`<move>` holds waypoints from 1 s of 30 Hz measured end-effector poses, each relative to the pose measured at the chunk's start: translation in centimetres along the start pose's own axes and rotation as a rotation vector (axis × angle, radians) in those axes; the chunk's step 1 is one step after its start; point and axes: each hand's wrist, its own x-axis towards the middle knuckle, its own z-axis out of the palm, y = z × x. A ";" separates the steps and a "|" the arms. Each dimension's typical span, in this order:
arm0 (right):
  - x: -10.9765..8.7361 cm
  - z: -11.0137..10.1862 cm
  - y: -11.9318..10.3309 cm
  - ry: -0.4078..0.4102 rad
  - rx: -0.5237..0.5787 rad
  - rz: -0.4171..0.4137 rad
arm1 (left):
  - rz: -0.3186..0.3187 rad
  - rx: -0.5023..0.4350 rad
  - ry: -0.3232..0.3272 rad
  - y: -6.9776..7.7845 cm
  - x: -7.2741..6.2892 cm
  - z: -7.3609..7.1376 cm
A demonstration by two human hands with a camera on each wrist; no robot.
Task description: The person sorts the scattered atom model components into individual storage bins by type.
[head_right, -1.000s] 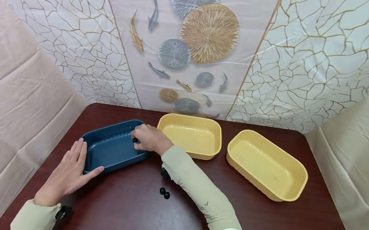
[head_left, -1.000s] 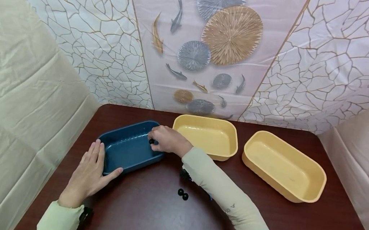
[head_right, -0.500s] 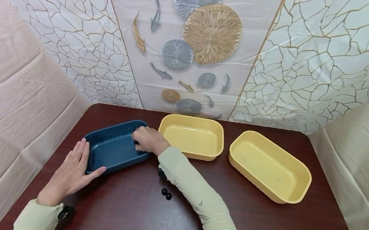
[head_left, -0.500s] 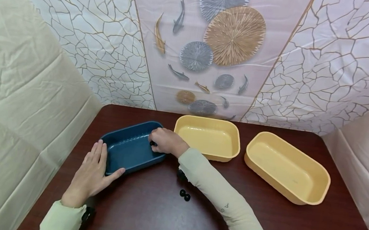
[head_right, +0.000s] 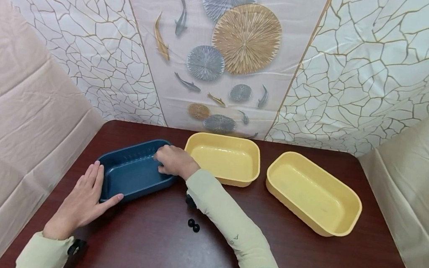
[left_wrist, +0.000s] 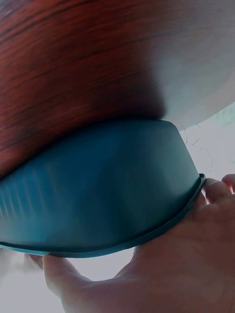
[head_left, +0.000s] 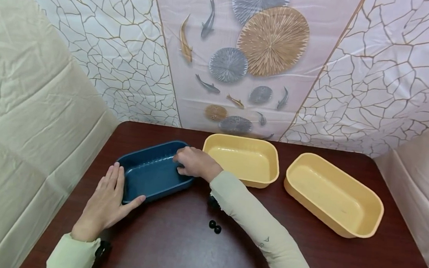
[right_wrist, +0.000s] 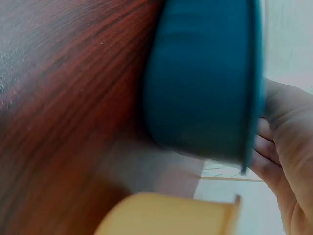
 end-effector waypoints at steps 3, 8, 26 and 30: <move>-0.6 -0.9 0.2 0.014 0.005 -0.006 | 0.001 0.001 0.000 0.0 0.1 0.0; -2.1 -2.5 0.5 0.057 0.017 -0.035 | 0.003 -0.003 -0.003 0.1 0.1 -0.1; -9.8 -6.7 0.5 0.117 0.040 -0.077 | 0.003 -0.015 -0.002 0.3 0.0 0.1; -11.3 -6.9 0.2 0.126 0.030 -0.086 | 0.004 -0.017 0.000 0.3 -0.2 0.2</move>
